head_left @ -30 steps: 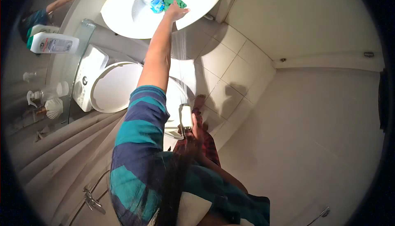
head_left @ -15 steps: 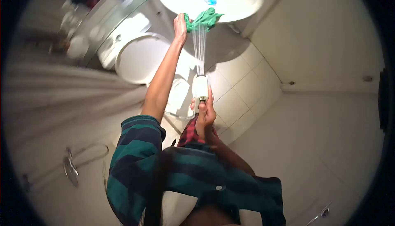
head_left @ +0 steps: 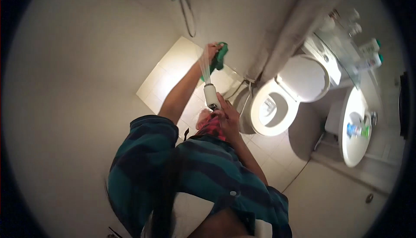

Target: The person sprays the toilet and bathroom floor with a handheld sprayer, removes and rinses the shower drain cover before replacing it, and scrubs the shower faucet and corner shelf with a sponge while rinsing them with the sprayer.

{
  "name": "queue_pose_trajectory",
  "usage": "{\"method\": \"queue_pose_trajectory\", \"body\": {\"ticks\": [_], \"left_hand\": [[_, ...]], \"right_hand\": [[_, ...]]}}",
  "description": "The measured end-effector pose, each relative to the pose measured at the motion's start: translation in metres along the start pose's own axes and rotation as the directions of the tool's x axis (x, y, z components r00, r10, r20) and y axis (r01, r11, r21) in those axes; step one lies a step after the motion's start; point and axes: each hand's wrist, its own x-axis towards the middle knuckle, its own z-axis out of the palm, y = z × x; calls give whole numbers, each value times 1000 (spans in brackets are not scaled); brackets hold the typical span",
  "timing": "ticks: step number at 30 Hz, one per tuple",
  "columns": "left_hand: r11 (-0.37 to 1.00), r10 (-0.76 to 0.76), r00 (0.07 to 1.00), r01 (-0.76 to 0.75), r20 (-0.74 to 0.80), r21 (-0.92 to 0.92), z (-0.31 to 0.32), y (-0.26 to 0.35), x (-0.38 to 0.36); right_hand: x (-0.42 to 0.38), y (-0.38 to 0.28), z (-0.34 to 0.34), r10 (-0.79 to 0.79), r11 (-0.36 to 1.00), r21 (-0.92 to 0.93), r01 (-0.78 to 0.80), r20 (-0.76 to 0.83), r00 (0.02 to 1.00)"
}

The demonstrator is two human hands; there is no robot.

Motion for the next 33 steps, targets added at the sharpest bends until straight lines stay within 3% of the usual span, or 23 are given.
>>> {"method": "queue_pose_trajectory", "body": {"ticks": [2,3,5,6,8,12,13,14,15,17,18,19,20,21,22,24,27,30,31,33], "left_hand": [[926,136,986,-91,-100,366,-71,9,26],[805,320,940,-202,-121,558,-97,24,27],[419,619,785,-292,-35,860,-140,49,48],[401,621,783,-277,-37,873,-157,62,56],[354,620,784,-256,-21,899,-191,93,72],[596,530,799,-113,-283,795,-233,128,128],[746,457,831,-162,-318,646,-253,131,145],[865,403,864,-252,-301,433,-253,154,136],[948,293,922,-246,-252,202,-250,184,125],[881,472,877,-473,-90,16,-235,239,121],[795,599,798,-581,73,-171,-223,261,125],[761,648,745,-627,157,-163,-212,275,136],[707,641,723,-687,258,168,-205,277,149],[542,603,713,-696,358,472,-197,282,167],[178,584,589,-765,559,619,-201,256,232],[-360,425,615,-559,665,747,-195,241,247],[-9,0,840,-542,542,840,-173,274,252],[-562,39,843,-425,536,710,-146,249,257],[-582,233,693,-463,682,669,-160,232,258],[-471,711,345,-412,612,780,-182,213,230]], "right_hand": [[26,-1,21,-54,995,79,54,6,999],[38,1,34,7,992,125,-13,53,999],[72,18,56,125,960,231,-156,145,982],[90,23,72,66,957,274,-93,106,992],[120,35,101,92,948,293,-127,132,987],[181,60,138,152,931,333,-151,24,988],[189,62,146,132,947,296,-126,1,991],[193,64,152,162,942,302,-148,-24,986],[196,65,159,198,934,314,-171,-56,979],[205,68,164,246,932,297,-209,-92,965],[209,74,165,263,930,291,-224,-101,960],[212,81,165,280,929,282,-241,-106,954],[213,84,165,300,925,276,-261,-108,948],[216,82,168,325,920,280,-276,-147,934],[221,80,170,329,922,273,-274,-181,927],[220,77,171,323,930,260,-259,-247,914],[222,81,163,396,901,299,-315,-271,877],[223,70,154,361,913,300,-278,-273,892],[227,72,152,347,917,300,-262,-280,895],[242,74,141,297,917,346,-197,-267,917]]}}
